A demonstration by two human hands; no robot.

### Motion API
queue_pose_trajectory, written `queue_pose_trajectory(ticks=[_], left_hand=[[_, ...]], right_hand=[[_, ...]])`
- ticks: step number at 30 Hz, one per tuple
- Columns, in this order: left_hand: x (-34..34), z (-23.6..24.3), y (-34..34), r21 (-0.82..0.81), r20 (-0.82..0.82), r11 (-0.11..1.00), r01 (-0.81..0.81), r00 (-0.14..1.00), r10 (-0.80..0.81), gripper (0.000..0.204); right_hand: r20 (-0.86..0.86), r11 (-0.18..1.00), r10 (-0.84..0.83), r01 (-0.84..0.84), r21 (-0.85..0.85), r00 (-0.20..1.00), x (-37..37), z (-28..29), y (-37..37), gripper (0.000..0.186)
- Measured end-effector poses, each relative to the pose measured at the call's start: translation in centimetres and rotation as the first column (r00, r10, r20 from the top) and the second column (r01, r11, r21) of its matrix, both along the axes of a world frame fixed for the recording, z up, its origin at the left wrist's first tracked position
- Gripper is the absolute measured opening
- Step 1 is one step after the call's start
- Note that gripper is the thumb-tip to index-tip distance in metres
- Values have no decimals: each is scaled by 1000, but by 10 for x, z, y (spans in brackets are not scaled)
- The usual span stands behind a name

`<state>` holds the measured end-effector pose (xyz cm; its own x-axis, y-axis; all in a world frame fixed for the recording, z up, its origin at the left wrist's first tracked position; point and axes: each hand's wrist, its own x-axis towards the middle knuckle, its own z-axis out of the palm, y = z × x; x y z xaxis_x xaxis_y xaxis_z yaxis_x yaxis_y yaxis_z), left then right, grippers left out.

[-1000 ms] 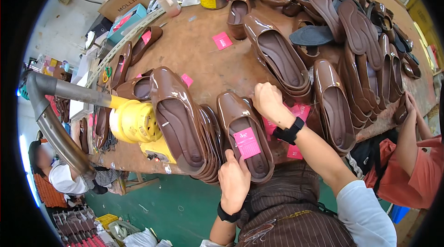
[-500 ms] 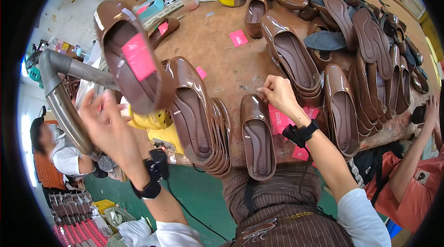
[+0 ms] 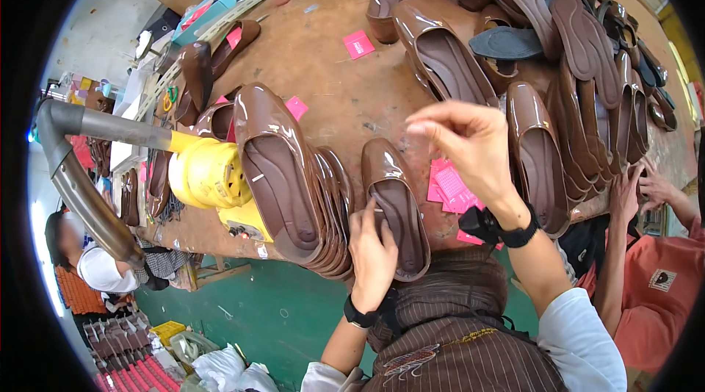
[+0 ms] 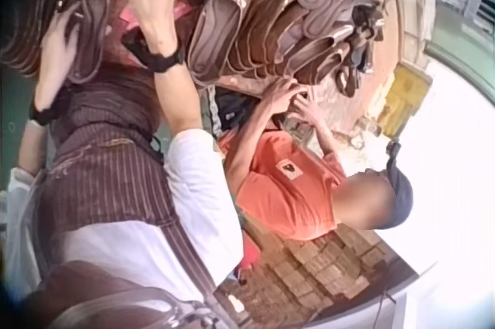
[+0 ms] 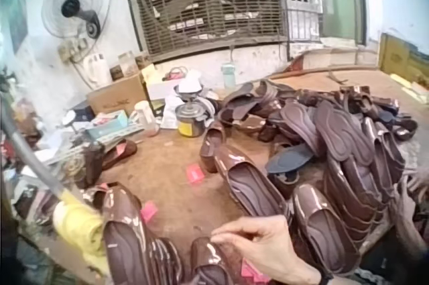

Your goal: The person attaches pink tags to the insoles of brown patent leather shoes using a small metal fastener. They pick up a shoe, insert the fastener through the tag and the shoe's insole, and secure it. The person repeats this process for multiple shoes, stacking the finished ones on the table.

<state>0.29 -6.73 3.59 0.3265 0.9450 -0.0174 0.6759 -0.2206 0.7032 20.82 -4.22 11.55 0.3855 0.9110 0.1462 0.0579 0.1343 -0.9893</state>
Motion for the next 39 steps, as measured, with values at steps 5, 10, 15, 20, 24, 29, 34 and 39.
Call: queue_pose_trajectory(ticks=[5, 10, 15, 20, 24, 29, 34, 39], left_hand=[[-5, -10, 3, -149, 76, 987, -57, 995, 69, 41], [-9, -10, 4, -198, 98, 980, -29, 994, 49, 45], [-8, -10, 4, -151, 102, 988, -31, 994, 47, 47], [-9, -19, 3, -160, 148, 986, -41, 987, 65, 47], [-10, -24, 2, -167, 167, 985, -50, 983, 79, 47], [-8, -15, 4, -129, 126, 991, -22, 991, 38, 46], [-8, -17, 3, -151, 145, 988, -33, 988, 55, 46], [-8, -15, 4, -151, 113, 988, -27, 993, 45, 46]], right_hand=[[185, 916, 289, -215, -339, 939, -35, -41, -35, 16], [558, 934, 313, -142, -328, 768, -70, -87, -43, 7], [721, 941, 306, -81, -329, 621, -79, -95, -41, 8], [735, 942, 296, -57, -332, 610, -82, -96, -38, 12], [738, 941, 294, -48, -335, 607, -84, -98, -36, 13], [735, 920, 334, -33, -391, 591, -83, -94, -35, 12], [737, 924, 321, -27, -381, 595, -83, -94, -35, 12], [735, 906, 355, -19, -422, 577, -84, -96, -31, 12]])
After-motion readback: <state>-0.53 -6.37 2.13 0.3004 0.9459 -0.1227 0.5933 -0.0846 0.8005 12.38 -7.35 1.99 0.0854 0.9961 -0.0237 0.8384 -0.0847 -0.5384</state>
